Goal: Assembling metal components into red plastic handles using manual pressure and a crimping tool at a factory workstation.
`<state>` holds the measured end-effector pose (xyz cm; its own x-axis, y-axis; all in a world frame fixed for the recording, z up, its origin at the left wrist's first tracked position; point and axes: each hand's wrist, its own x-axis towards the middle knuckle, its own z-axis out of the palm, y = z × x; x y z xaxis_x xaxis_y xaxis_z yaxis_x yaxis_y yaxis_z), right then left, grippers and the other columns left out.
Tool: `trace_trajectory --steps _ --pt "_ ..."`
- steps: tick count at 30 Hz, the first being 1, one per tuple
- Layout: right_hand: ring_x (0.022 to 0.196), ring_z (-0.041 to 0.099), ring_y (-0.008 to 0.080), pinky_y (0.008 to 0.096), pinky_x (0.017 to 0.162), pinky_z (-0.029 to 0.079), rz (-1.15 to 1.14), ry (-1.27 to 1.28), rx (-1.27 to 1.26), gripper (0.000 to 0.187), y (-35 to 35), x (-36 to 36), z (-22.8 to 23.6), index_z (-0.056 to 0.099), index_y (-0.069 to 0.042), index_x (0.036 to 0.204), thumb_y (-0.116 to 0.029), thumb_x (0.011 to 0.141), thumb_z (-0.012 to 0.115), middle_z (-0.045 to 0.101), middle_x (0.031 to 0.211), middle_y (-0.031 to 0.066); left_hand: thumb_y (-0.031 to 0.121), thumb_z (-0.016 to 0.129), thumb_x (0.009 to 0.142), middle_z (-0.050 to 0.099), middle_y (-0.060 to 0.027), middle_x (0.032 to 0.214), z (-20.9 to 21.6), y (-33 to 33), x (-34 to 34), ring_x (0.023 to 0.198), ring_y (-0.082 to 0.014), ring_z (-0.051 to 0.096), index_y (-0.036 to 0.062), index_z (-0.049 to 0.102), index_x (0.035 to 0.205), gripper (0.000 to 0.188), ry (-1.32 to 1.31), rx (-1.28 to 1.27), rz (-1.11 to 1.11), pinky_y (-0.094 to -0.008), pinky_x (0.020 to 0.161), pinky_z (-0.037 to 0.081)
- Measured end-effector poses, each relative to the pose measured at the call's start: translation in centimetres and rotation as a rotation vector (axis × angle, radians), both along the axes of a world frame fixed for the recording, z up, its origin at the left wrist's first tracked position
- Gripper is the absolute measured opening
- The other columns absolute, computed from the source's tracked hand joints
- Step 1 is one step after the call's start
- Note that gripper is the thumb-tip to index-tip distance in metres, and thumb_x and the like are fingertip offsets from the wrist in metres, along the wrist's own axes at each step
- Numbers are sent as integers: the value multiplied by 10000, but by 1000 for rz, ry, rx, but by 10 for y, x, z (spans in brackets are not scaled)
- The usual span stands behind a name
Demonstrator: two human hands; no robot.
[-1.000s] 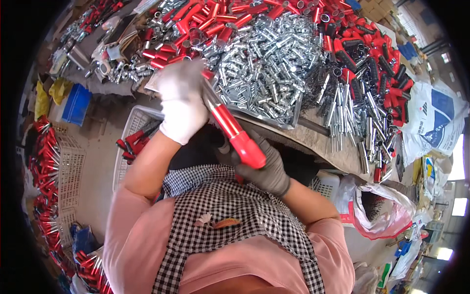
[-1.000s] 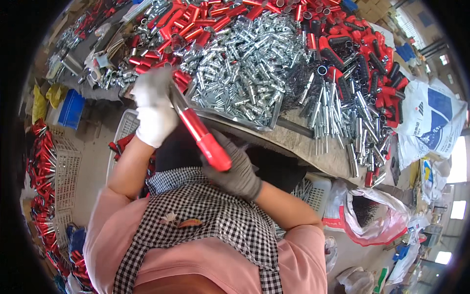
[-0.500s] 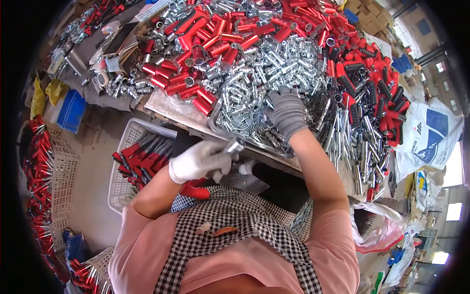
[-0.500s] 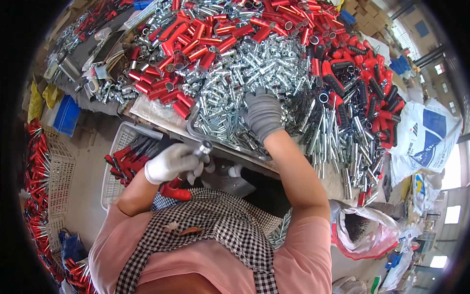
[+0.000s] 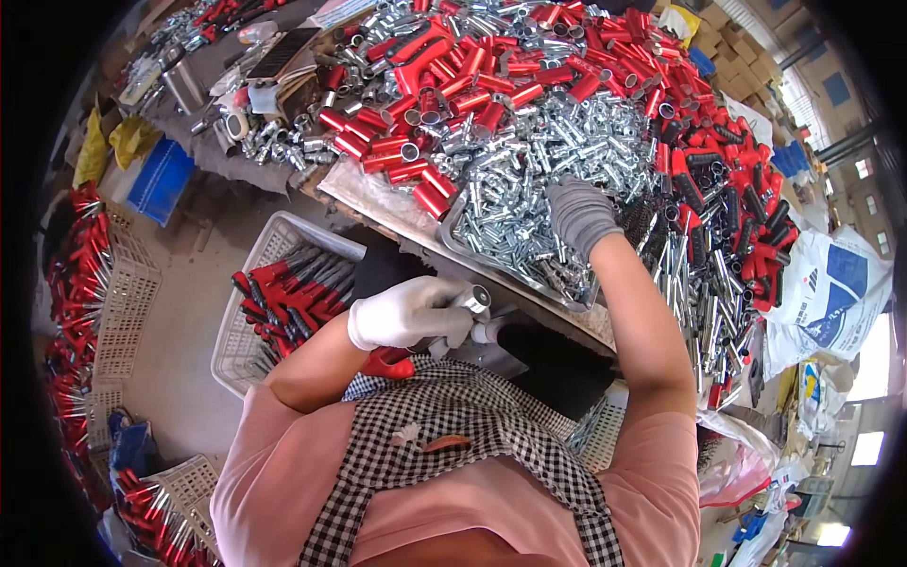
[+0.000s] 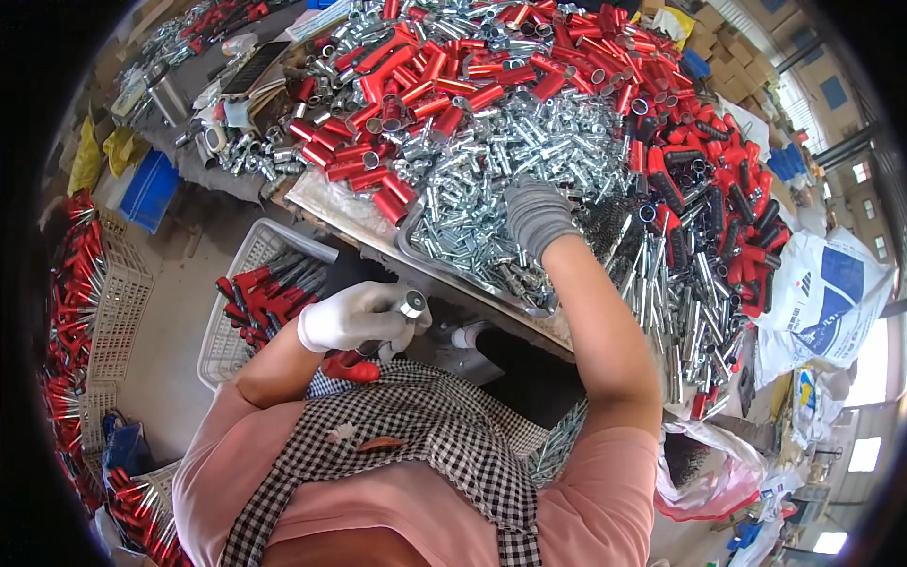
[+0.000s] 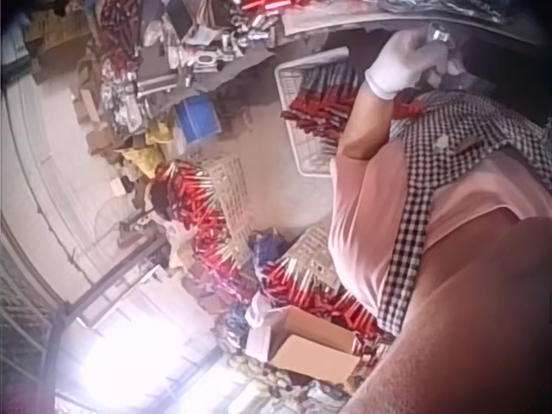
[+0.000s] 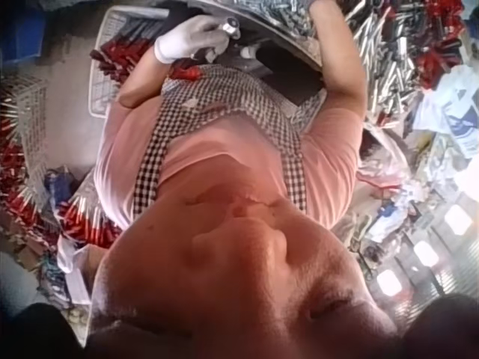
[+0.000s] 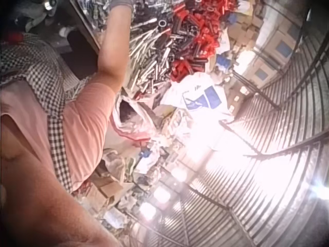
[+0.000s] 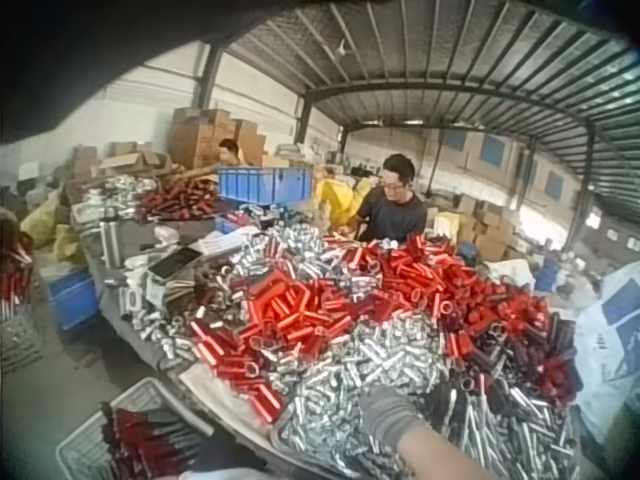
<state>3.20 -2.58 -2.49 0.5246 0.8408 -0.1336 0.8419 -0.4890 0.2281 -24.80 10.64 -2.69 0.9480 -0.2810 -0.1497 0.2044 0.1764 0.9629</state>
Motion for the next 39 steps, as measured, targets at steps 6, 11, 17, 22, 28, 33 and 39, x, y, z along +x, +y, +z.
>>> trace_trajectory --steps 6,11,17,22,28,33,39 --pt "975 630 349 436 885 496 27 90 96 297 3 6 -4 688 -65 943 -344 861 630 657 988 164 120 510 936 618 -47 749 -5 1 -1 622 -113 580 -56 577 1107 254 7 -44 -104 -259 598 463" --pt "769 671 260 357 721 522 -30 361 796 216 -17 -19 16 708 -47 980 -233 902 628 691 810 133 128 497 969 607 -48 755 1 3 -9 625 -110 580 -50 547 1163 268 -54 -31 86 -252 602 468" --pt "800 675 199 313 736 546 302 1265 725 190 3 -135 62 659 -42 1077 -160 929 636 691 919 96 179 532 957 662 -111 772 6 13 -23 680 -191 654 -26 530 1197 316 -234 317 306 -323 618 502" --pt "1028 630 296 383 884 517 787 897 543 228 45 -126 48 684 -107 1077 -216 877 682 659 1090 105 231 603 934 657 -234 988 -24 30 -24 892 -418 660 -57 421 1273 481 -612 478 454 -416 740 521" --pt "1145 594 232 351 979 484 770 1269 -178 353 152 -90 78 699 -156 1171 -194 820 711 624 1228 94 241 579 953 608 -153 903 -24 54 -40 793 -315 633 -12 569 1083 285 -303 411 495 -381 722 493" --pt "1035 661 310 452 876 510 481 294 477 366 281 -47 40 698 -65 1104 -364 920 597 702 1099 143 208 603 944 601 -136 857 -18 60 -35 775 -302 632 2 556 1025 226 -346 472 532 -368 709 500" --pt "1157 628 307 432 947 505 69 177 99 461 376 -59 -23 707 -41 1133 -412 888 584 672 1202 174 209 604 944 620 -129 827 -28 58 -26 745 -307 648 -9 533 1051 254 -379 530 523 -378 694 509"
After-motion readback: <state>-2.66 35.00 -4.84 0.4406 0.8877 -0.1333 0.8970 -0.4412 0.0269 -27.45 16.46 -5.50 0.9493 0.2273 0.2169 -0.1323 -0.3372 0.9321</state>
